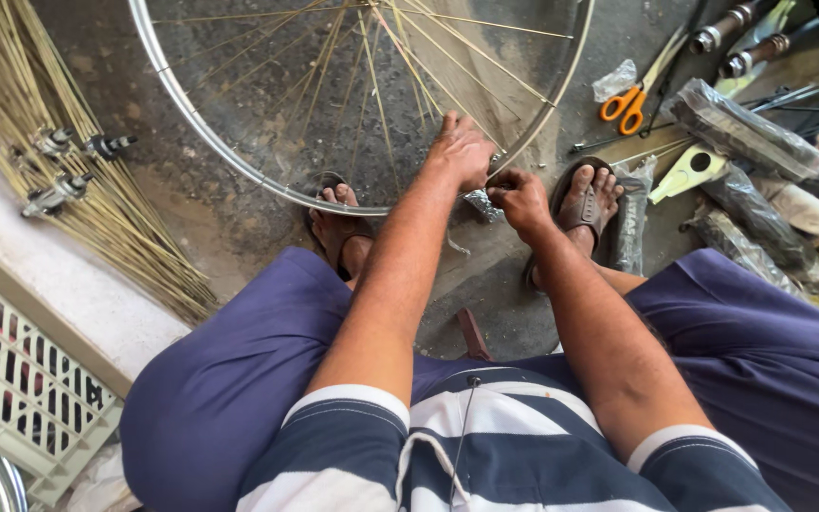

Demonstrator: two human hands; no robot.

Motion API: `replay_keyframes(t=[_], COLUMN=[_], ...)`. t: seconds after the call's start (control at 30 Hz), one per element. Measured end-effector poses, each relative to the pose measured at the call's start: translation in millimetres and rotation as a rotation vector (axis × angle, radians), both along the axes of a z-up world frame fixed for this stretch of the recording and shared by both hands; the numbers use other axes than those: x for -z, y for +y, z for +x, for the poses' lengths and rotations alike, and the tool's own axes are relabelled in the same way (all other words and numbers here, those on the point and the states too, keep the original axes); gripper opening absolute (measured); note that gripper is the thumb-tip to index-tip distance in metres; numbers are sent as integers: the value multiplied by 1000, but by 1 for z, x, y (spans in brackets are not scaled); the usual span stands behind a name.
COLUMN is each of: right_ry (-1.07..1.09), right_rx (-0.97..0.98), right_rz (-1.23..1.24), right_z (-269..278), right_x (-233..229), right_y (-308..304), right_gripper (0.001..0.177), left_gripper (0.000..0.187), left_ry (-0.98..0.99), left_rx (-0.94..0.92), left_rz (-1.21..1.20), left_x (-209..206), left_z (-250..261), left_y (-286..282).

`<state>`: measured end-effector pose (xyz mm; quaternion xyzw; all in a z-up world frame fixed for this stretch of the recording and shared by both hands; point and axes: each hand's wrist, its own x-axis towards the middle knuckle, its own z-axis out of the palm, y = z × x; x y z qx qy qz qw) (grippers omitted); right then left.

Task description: The person sits on the floor and adjusts the spokes of a bicycle wheel by hand. They repeatedly tighten and loosen the spoke nipples to true the wheel, working methodically around the rim.

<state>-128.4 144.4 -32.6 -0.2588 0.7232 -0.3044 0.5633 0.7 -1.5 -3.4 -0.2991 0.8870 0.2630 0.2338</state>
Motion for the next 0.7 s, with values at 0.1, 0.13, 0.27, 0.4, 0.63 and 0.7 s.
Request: replay_keyframes(t=[0.1,0.13,0.27,0.4,0.63,0.7], right_ry=[-31,-38,-77,-175,-304,-318], right_rx=[10,15,43,70,161,162], right_rz=[-1,4,-2,-27,12,-11], right_z=[-1,-1,-3,-6,-11,-12], right_x=[2,4,11,22,16,9], right_y=[1,3,5,9,14,11], right_gripper=[9,9,10,9,13,14], left_gripper=[29,28,36,27,28,28], left_ry=[-12,-31,15,-31,-58,-81], left_rx=[14,41,4,31,15,28], left_rz=[-31,-59,-5,-15,20,22], left_x=[4,6,7,4,-5,-12], left_z=[-2,-5,-5,-4,-5,-7], left_y=[0,2,-1,-1,2,0])
